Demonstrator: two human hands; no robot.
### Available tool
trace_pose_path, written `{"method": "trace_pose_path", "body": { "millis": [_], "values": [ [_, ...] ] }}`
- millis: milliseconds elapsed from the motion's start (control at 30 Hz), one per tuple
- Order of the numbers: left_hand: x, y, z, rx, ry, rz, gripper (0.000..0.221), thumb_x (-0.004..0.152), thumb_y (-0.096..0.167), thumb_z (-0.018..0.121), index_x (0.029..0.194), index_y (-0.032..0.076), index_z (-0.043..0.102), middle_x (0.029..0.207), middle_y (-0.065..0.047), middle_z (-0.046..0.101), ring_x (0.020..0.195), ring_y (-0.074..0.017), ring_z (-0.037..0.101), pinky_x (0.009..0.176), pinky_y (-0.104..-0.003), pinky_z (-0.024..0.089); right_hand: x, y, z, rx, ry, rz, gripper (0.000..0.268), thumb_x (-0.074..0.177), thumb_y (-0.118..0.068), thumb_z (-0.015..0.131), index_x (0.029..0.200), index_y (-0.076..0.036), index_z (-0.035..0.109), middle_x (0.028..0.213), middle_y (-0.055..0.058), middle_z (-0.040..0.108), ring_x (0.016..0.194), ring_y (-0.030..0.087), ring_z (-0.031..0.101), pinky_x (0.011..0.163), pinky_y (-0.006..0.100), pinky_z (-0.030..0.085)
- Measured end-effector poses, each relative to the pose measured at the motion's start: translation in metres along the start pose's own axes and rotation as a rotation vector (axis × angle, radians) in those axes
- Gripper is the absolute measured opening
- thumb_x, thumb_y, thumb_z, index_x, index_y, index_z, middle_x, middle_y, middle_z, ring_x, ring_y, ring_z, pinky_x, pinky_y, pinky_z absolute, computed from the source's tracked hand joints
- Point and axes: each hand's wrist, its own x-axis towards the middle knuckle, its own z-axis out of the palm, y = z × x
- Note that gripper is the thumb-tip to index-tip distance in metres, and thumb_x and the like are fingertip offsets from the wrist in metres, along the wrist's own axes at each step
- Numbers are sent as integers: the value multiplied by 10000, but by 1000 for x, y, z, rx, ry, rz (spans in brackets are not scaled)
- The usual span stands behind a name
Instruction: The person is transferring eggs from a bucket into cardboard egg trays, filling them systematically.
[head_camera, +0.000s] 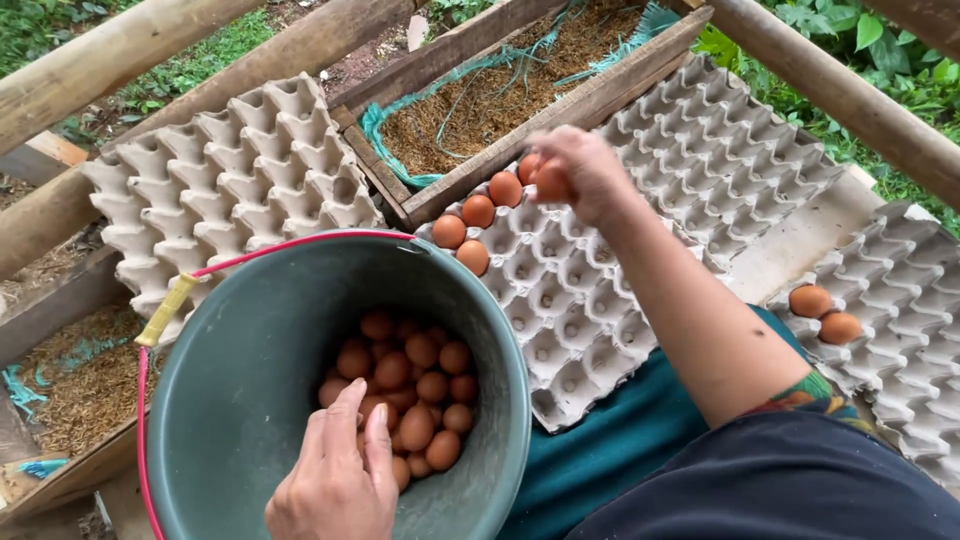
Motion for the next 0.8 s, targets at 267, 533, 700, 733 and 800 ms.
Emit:
{"method": "trace_pose_path", "body": {
  "millis": [267,533,700,733,800],
  "values": [
    [2,7,-12,-26,-48,-3,385,911,253,719,1278,152,662,970,-9,683,627,-247,662,525,-379,509,34,67,47,-1660,-378,-541,449,777,-103,728,1211,-209,693,1159,158,558,890,331,654,786,462,539],
    [12,11,-37,-232,-35,-91,343,926,222,708,1238,93,646,912,-62,661,624,-272,644,544,-404,507,-8,12,51,-1798,-378,-531,551,749,-223,866,1268,-139,700,1134,148,671,984,281,655,891,430,583],
    [19,-9,-53,-1092,56,-492,347,942,167,653,1243,-2,622,1176,-133,686,859,-147,663,714,-258,611,-151,-82,75,-829,-728,-480,589,743,-97,774,1275,106,625,879,211,713,579,177,626,388,207,468],
    [18,-14,-49,-1089,63,-502,347,942,167,653,1243,-2,622,1176,-133,686,859,-147,663,714,-258,611,-171,-83,88,-831,-739,-478,589,743,-97,774,1275,106,625,879,211,713,579,177,626,388,207,468],
    [18,-22,-40,-1760,-240,-548,866,841,354,729,1530,9,335,1465,-272,443,1080,-294,635,748,-316,604,-210,-87,113,-945,-909,-656,568,616,-64,929,1145,-17,728,1060,77,730,877,164,664,791,283,534]
  ]
}}
